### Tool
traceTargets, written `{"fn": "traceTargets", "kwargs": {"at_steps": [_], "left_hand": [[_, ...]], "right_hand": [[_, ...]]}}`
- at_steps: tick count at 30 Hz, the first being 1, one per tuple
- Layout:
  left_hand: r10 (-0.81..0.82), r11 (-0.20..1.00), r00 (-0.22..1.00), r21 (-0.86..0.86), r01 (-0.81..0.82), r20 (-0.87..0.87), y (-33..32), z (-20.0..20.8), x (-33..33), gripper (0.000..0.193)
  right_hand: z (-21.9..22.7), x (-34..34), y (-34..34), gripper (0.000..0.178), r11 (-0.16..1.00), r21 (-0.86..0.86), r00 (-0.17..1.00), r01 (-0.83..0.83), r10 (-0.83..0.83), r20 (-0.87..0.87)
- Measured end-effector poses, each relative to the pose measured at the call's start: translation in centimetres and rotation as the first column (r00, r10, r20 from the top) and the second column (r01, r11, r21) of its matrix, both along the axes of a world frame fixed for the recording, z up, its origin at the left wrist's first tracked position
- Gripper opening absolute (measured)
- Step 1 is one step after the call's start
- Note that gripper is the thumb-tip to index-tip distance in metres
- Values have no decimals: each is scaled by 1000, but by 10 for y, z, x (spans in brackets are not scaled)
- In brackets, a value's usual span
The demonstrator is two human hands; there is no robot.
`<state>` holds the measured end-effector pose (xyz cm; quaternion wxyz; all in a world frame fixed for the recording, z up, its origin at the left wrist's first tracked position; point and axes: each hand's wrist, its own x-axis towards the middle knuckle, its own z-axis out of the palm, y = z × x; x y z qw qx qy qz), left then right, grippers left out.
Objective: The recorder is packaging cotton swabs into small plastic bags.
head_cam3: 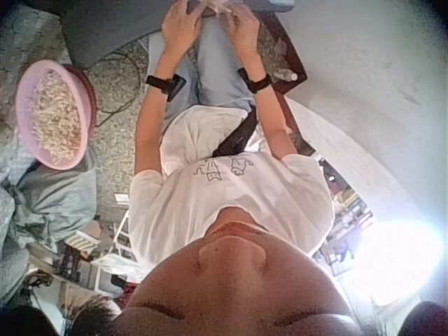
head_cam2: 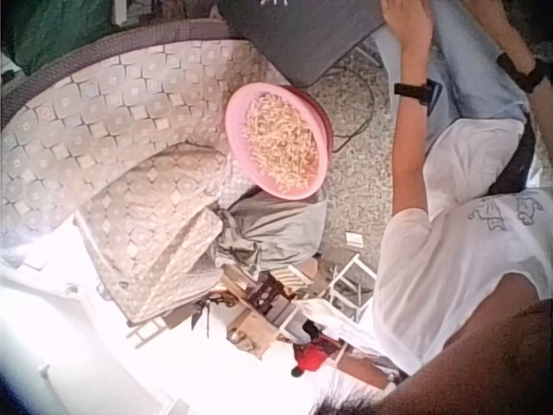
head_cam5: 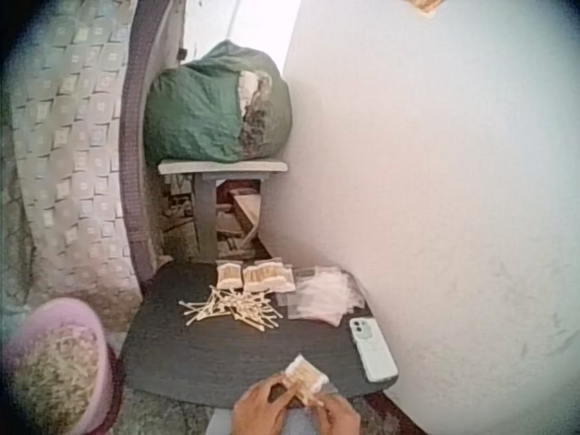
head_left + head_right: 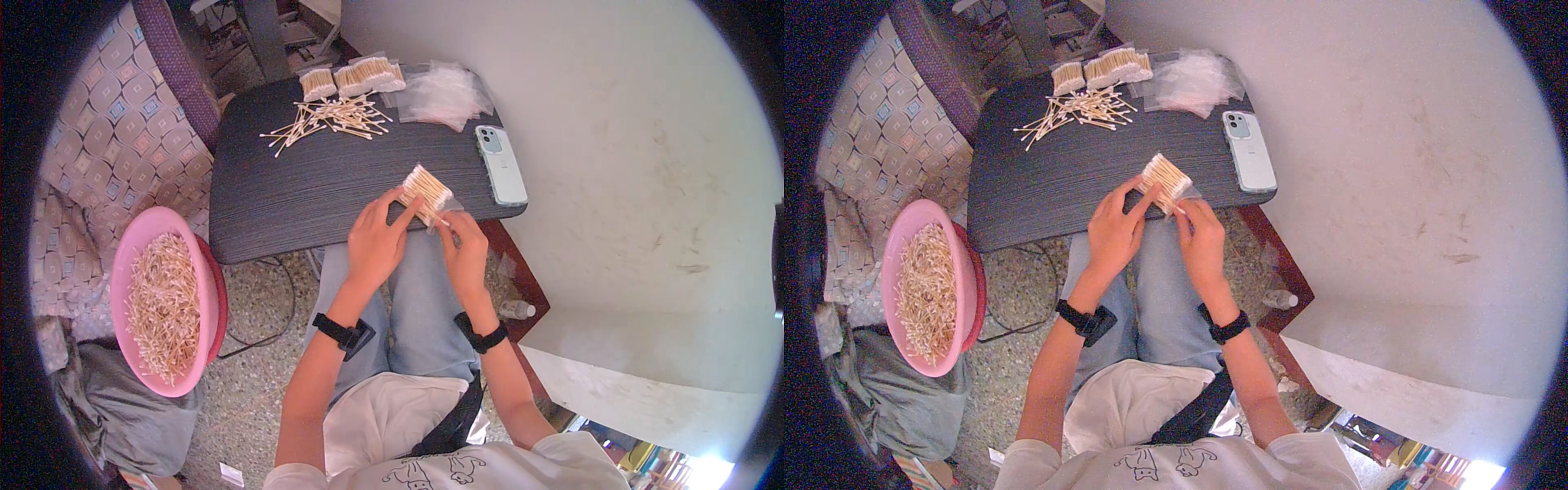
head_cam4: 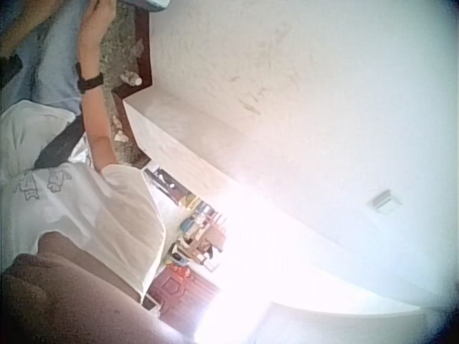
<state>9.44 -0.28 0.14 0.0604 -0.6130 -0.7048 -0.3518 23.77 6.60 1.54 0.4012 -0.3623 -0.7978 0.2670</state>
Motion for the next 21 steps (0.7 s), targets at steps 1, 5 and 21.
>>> {"fn": "traceTargets", "kwargs": {"at_steps": [1,5,21], "left_hand": [[-1,1000,1000,-1,1,1,0,0,1,62],[4,999,1000,-42,-4,11,0,0,2,61],[-8,1000,999,-12,9,37,0,2,0,56]], "right_hand": [[0,0,0,14,1000,17,1000,-14,14,-4],[-1,-1,-1,12,999,-39,1000,-14,13,-16],[3,-1,-5,14,998,-47,999,42,-42,-14]]}}
